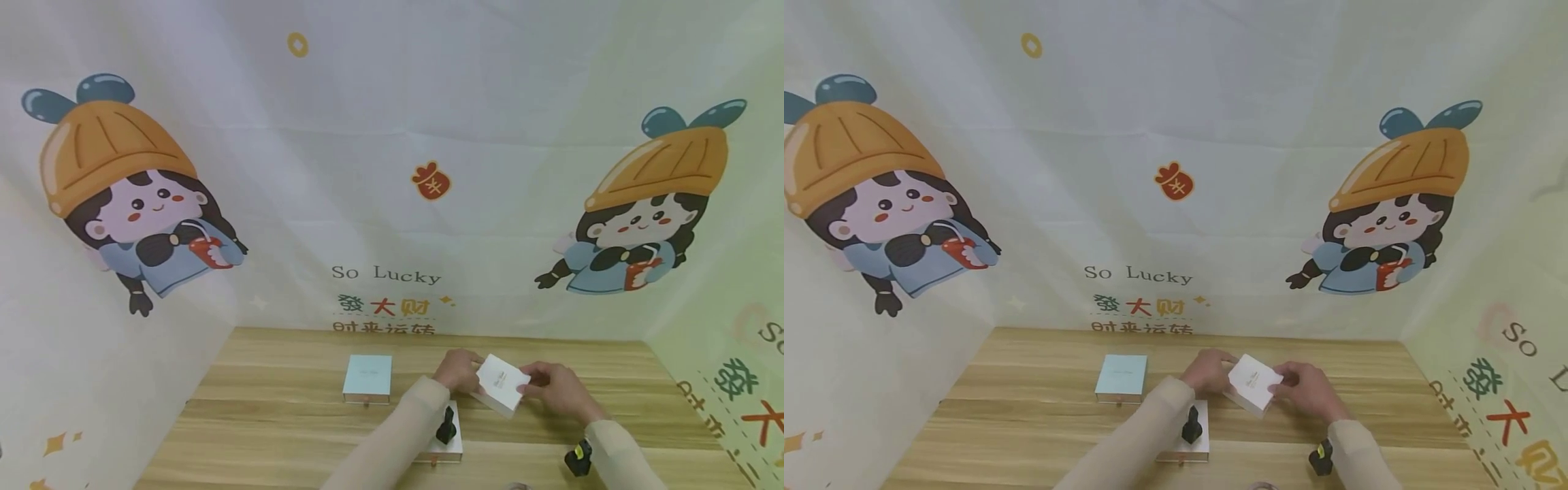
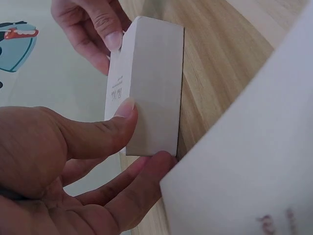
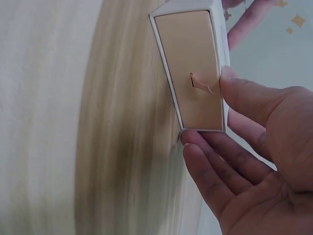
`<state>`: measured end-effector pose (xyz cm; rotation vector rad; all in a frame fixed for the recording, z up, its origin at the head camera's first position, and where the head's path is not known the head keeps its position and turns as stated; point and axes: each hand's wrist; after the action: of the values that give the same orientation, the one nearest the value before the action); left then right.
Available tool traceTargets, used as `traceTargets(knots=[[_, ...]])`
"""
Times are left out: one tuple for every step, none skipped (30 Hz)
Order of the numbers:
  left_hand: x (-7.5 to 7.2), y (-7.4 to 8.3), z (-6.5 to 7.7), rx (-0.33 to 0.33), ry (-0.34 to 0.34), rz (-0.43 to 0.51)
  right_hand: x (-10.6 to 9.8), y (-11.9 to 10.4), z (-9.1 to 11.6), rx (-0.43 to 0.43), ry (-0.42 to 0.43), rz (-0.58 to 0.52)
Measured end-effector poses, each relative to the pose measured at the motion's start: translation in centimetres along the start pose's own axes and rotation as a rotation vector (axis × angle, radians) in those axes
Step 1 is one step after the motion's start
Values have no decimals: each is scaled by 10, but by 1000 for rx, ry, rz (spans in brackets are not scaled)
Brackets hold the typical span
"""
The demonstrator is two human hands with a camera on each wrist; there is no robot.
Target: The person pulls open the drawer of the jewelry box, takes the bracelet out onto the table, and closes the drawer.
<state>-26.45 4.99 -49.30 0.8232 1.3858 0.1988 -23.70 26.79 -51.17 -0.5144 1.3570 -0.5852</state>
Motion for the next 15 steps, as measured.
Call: traceTargets(knots=[[-1, 0, 0, -9, 1, 20, 1, -1, 1, -2, 11, -1], [-2, 0, -1, -16, 0, 28, 1, -1, 3, -2, 22, 1], [-2, 0, -1, -25, 0, 37, 2, -2, 4, 0, 31, 2], [-3, 0, -2, -29, -1, 42, 2, -3, 6, 4, 37, 2], [-3, -1, -2, -29, -1, 49, 3, -4, 8, 15, 44, 1], [-3, -1, -3, -31, 0, 49, 3, -5, 9, 20, 50, 2], [-3, -1, -3, -34, 2, 53, 3, -5, 11, 30, 56, 0], [-3, -2, -4, -40, 4, 66, 4, -6, 12, 36, 61, 0], [-4, -2, -4, -41, 6, 68, 4, -7, 14, 45, 66, -2], [-4, -2, -4, -44, 9, 78, 4, -7, 15, 55, 73, -1], [-5, -2, -5, -49, 13, 93, 5, -8, 17, 63, 79, -1], [-5, -1, -5, -53, 17, 107, 5, -8, 18, 67, 86, 3], [-6, -1, -5, -54, 21, 113, 5, -9, 19, 72, 92, 7], [-6, -1, -5, -53, 24, 115, 6, -9, 20, 74, 99, 9], [-7, -1, -6, -52, 30, 111, 6, -9, 22, 77, 105, 10]])
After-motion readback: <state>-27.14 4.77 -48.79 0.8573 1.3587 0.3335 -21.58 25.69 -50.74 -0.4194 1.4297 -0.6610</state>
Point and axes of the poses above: each hand's wrist, its own z-axis away from the middle knuckle, its own x-axis out of the palm, y = z × x, and after that the axes turned 13 degrees about x, right-handed
